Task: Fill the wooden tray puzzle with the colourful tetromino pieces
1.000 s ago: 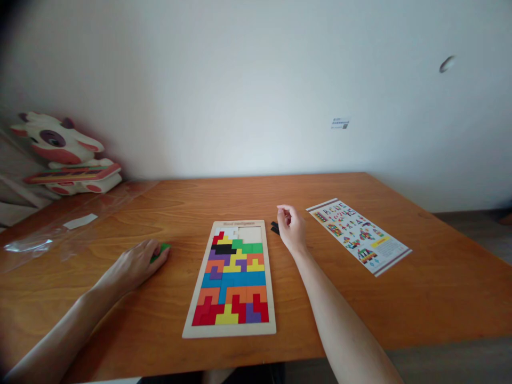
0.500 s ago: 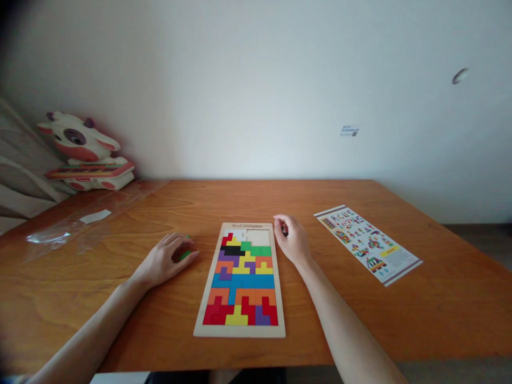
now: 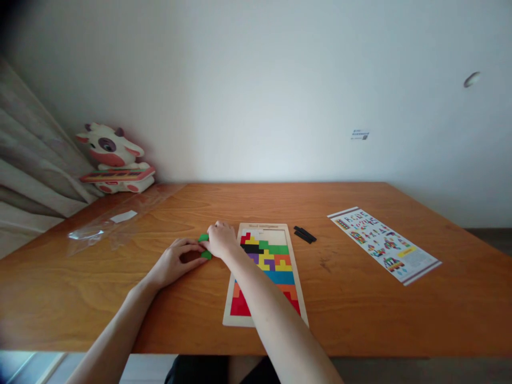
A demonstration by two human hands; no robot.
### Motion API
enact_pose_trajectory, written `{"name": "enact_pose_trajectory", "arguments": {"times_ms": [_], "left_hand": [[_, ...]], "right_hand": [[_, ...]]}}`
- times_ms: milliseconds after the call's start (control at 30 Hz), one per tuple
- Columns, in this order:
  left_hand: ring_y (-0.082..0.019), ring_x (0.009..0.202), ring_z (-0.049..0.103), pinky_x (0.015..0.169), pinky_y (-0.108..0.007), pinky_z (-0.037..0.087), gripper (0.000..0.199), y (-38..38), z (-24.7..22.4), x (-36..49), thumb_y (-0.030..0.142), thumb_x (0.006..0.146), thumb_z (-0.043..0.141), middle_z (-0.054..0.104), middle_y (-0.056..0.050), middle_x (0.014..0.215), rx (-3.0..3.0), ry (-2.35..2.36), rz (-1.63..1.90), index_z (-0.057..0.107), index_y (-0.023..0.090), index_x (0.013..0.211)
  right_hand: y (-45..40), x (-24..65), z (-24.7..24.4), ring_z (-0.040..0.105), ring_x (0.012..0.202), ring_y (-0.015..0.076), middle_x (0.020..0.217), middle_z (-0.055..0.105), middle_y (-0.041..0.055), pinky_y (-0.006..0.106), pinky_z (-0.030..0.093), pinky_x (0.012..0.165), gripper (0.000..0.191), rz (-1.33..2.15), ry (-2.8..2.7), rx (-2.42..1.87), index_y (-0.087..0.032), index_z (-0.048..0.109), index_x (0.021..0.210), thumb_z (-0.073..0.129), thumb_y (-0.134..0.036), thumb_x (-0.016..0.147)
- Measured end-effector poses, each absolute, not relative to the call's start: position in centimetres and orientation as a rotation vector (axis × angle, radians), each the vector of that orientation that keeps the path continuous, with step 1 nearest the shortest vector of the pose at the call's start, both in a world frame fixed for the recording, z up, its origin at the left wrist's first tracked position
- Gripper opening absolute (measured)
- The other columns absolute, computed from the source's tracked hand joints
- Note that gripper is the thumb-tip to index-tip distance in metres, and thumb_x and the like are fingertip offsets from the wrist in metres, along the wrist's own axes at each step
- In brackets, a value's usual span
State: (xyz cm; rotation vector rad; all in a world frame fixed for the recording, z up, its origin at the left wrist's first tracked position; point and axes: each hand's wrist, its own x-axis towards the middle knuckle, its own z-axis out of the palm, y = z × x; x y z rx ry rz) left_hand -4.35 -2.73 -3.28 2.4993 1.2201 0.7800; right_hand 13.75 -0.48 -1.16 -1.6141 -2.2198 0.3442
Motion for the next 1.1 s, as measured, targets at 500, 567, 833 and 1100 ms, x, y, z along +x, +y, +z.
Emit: {"name": "enact_pose_trajectory", "arguments": {"times_ms": [500,567,833,1100], "left_hand": [[-0.016,0.071,0.062,0.066,-0.026,0.049,0.029,-3.3,-3.5,-4.9,0.047,0.085,0.060,0.069,0.000,0.083,2.208,1.358,0.793,0.069,0.023,0.098],[-0.015,0.066,0.060,0.063,-0.025,0.048,0.030,-3.2,-3.5,-4.8,0.046,0.087,0.058,0.067,0.000,0.078,2.236,1.405,0.857,0.067,0.023,0.105],[-0.015,0.070,0.057,0.066,-0.026,0.048,0.028,-1.3,-3.6,2.4,0.041,0.092,0.052,0.067,-0.003,0.085,2.229,1.354,1.196,0.070,0.021,0.100],[-0.014,0.074,0.063,0.071,-0.025,0.049,0.019,0.3,-2.7,13.1,0.037,0.088,0.060,0.073,0.000,0.087,2.251,1.061,0.986,0.071,0.022,0.093]], "right_hand": [[-0.6,19.5,0.2,0.067,0.081,0.0150,0.090,0.073,0.0009,0.025,0.048,0.073,0.034,0.613,-2.011,-1.443,-0.025,0.063,0.113,0.070,-0.023,0.080],[-1.4,24.0,-0.4,0.067,0.075,0.0146,0.086,0.073,0.0007,0.026,0.049,0.071,0.032,0.592,-1.910,-1.324,-0.025,0.063,0.115,0.068,-0.026,0.083],[-3.6,36.5,-4.0,0.065,0.083,0.0220,0.094,0.072,0.0094,0.033,0.051,0.072,0.034,0.388,-1.736,-1.382,-0.020,0.071,0.097,0.048,-0.045,0.092],[-5.1,36.8,-3.9,0.064,0.072,0.0168,0.085,0.071,0.0040,0.029,0.050,0.068,0.027,0.492,-1.725,-1.391,-0.022,0.067,0.108,0.058,-0.036,0.088]]}}
